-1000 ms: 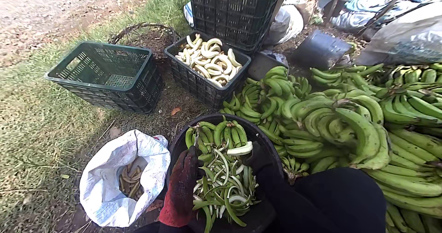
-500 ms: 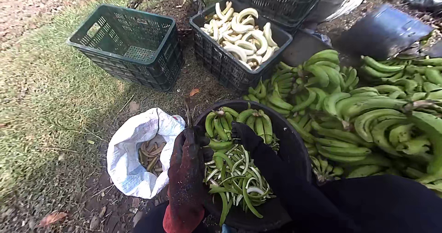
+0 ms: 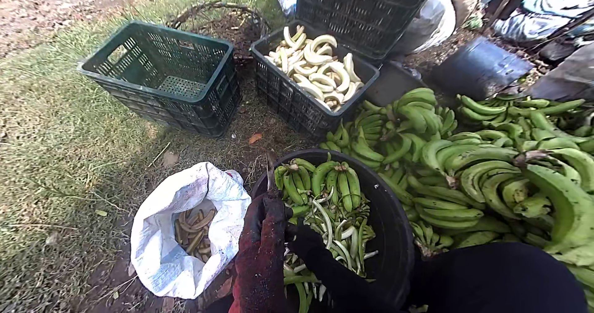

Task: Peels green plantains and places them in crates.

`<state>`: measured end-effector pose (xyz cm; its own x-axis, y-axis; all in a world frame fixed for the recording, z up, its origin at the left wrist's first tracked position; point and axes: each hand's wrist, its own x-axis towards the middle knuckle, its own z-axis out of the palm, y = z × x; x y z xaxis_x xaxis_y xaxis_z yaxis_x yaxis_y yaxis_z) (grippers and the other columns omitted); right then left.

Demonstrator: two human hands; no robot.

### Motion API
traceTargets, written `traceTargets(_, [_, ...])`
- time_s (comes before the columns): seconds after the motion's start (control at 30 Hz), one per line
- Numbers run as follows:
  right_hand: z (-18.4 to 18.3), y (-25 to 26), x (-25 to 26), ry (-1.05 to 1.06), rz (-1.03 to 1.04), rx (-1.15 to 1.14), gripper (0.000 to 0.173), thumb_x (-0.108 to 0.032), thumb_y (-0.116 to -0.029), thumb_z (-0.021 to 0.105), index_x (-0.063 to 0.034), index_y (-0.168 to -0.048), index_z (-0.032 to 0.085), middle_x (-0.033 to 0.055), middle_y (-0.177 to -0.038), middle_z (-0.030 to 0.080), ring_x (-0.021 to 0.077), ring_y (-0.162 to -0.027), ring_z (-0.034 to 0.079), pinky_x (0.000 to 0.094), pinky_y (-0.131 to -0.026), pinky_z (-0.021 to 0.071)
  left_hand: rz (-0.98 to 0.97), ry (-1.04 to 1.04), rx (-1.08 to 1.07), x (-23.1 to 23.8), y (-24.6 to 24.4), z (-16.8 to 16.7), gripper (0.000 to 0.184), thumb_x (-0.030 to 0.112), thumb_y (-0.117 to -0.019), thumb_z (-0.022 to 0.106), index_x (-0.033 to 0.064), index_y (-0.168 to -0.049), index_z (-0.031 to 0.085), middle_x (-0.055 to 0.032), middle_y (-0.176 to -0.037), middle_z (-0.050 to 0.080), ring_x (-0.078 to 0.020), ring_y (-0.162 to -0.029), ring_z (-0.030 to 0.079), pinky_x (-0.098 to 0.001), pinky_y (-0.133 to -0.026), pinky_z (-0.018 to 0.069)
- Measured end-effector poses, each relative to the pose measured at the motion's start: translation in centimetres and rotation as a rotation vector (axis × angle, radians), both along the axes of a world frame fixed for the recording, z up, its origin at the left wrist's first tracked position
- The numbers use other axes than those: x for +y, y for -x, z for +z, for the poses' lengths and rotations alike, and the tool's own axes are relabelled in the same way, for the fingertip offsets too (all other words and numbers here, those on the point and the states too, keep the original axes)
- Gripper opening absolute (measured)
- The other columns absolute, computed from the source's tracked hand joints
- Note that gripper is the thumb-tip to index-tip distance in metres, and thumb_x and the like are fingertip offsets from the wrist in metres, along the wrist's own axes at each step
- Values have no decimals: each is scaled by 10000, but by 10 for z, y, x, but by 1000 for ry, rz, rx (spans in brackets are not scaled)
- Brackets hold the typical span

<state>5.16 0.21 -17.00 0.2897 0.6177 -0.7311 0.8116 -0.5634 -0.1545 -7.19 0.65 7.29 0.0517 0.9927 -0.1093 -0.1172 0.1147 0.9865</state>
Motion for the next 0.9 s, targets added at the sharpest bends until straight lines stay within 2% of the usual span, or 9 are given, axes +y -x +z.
traceTargets(0.07, [-2, -29, -14, -52, -92, 122, 1061, -469, -772, 751, -171, -1620, 188, 189, -1264, 659, 391, -1114, 664, 619, -903, 531, -2, 19, 16, -1, -2, -2, 417, 326, -1097, 451, 40, -1377, 569, -115, -969, 704, -209, -716, 688, -324, -585, 602])
traceTargets(0.13, [-6, -65, -31, -189, -271, 317, 935, -421, -785, 793, -161, -1563, 342, 179, -1218, 679, 351, -1094, 674, 595, -938, 536, 2, 34, 36, -1, -5, -3, 427, 343, -1093, 467, 58, -1395, 566, -108, -992, 706, -209, -728, 691, -331, -592, 608])
traceTargets(0.23, [-6, -110, -52, -407, -662, 718, 300, -227, -999, 620, -31, -1227, 607, 96, -878, 677, 193, -707, 647, 381, -631, 552, -24, 35, 52, -2, -12, -11, 417, 352, -1092, 479, 70, -1383, 577, -103, -1009, 715, -208, -731, 700, -335, -600, 614])
traceTargets(0.3, [13, -138, -56, -427, -816, 868, 310, -241, -1085, 458, -19, -1244, 604, 98, -833, 690, 178, -639, 648, 341, -572, 551, -63, 50, 60, -2, -17, -17, 420, 389, -1086, 490, 93, -1365, 592, -103, -1011, 709, -217, -752, 702, -353, -623, 622])
traceTargets(0.37, [32, -163, -58, -402, -614, 622, 315, -272, -1078, 493, -57, -1275, 612, 87, -944, 696, 173, -754, 661, 351, -668, 555, -92, 72, 68, -3, -25, -23, 442, 425, -1076, 499, 97, -1355, 599, -104, -997, 708, -219, -748, 703, -363, -633, 625])
traceTargets(0.43, [46, -179, -62, -378, -349, 292, 513, -406, -989, 625, -80, -1384, 586, 185, -1260, 658, 333, -1134, 645, 548, -973, 514, -106, 82, 90, -7, -30, -22, 453, 432, -1072, 503, 90, -1354, 600, -106, -1001, 714, -218, -752, 709, -361, -642, 628])
traceTargets(0.5, [58, -184, -58, -406, -211, 92, 755, -510, -927, 664, -83, -1514, 462, 258, -1452, 510, 451, -1314, 512, 636, -1070, 419, -117, 59, 84, -8, -34, -16, 455, 423, -1075, 500, 84, -1362, 599, -114, -1031, 714, -224, -767, 715, -361, -651, 633])
traceTargets(0.73, [57, -111, -21, -382, 235, 157, 468, -370, -1040, 468, -253, -1490, 522, 97, -1434, 581, 334, -1286, 574, 598, -1034, 460, -87, -55, -50, -4, -40, -12, 461, 371, -1112, 423, 47, -1416, 546, -167, -1045, 715, -268, -845, 731, -396, -743, 641])
traceTargets(0.9, [1, -66, -4, -213, 405, -1, 606, -266, -926, 673, -97, -1480, 493, 204, -1448, 537, 420, -1326, 510, 651, -1099, 368, -140, -74, -46, -2, -40, -15, 455, 328, -1120, 387, 53, -1457, 518, -130, -1070, 702, -234, -891, 715, -378, -776, 631])
